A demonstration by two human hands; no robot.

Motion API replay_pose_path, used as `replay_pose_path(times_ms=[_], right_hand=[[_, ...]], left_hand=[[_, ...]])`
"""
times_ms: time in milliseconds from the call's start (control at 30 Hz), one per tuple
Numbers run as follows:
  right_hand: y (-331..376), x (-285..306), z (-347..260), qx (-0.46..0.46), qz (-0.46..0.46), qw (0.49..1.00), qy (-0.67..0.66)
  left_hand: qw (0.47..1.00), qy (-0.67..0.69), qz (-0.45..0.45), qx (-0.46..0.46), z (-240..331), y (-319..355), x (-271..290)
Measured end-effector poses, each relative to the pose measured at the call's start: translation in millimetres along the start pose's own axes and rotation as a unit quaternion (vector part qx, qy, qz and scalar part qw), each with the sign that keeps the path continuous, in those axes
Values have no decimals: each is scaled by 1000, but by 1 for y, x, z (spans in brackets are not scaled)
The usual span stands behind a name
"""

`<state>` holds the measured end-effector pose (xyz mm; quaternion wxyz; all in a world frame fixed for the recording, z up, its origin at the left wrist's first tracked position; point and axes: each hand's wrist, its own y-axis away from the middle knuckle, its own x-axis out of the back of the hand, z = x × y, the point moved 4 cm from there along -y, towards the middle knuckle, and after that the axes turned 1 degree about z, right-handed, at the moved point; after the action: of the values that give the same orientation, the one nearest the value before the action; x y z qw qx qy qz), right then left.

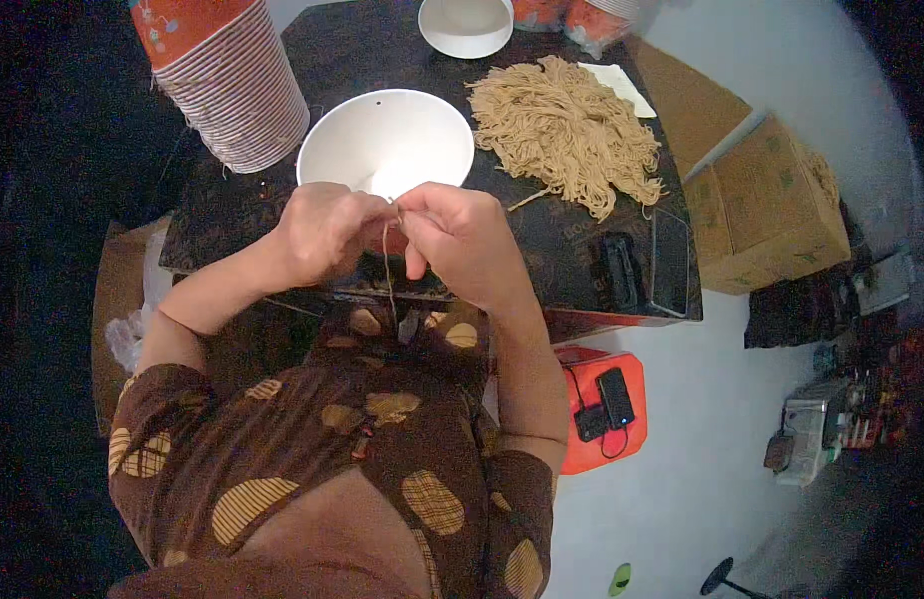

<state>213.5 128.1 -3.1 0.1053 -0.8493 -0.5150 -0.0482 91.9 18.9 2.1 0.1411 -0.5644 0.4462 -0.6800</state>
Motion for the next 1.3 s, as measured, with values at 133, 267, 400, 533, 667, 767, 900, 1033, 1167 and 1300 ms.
replay_pose_path(times_ms=[133, 267, 400, 533, 667, 767, 900, 1033, 1167, 1300], right_hand=[[-1, -3, 2, 3, 18, 1000, 1], [4, -3, 7, 33, 133, 991, 2], [11, 0, 9, 53, 170, 983, -47], [12, -3, 4, 46, 140, 987, -61], [9, -5, -1, -33, 23, 997, -70], [7, -8, -1, -42, -24, 991, -122], [6, -13, -1, -40, 9, 988, -147], [6, -15, 9, 0, 101, 991, -83], [15, -23, 14, 32, 170, 985, -10], [22, -30, 24, 69, 192, 974, -97]], left_hand=[[999, 35, -6, 13, 3, -4, 3], [999, 9, -13, 28, 6, -2, 5], [999, 9, -14, 33, 5, -1, 6], [1000, -8, -25, -5, 6, -2, 6], [999, -11, -3, -43, 8, 0, 6], [997, -23, 2, -67, 8, 2, 6], [997, -20, 7, -73, 8, 3, 7], [999, -13, 17, -43, 8, 1, 9], [1000, 21, -2, 6, 6, -1, 10], [997, 52, 6, 52, 4, -3, 13]])
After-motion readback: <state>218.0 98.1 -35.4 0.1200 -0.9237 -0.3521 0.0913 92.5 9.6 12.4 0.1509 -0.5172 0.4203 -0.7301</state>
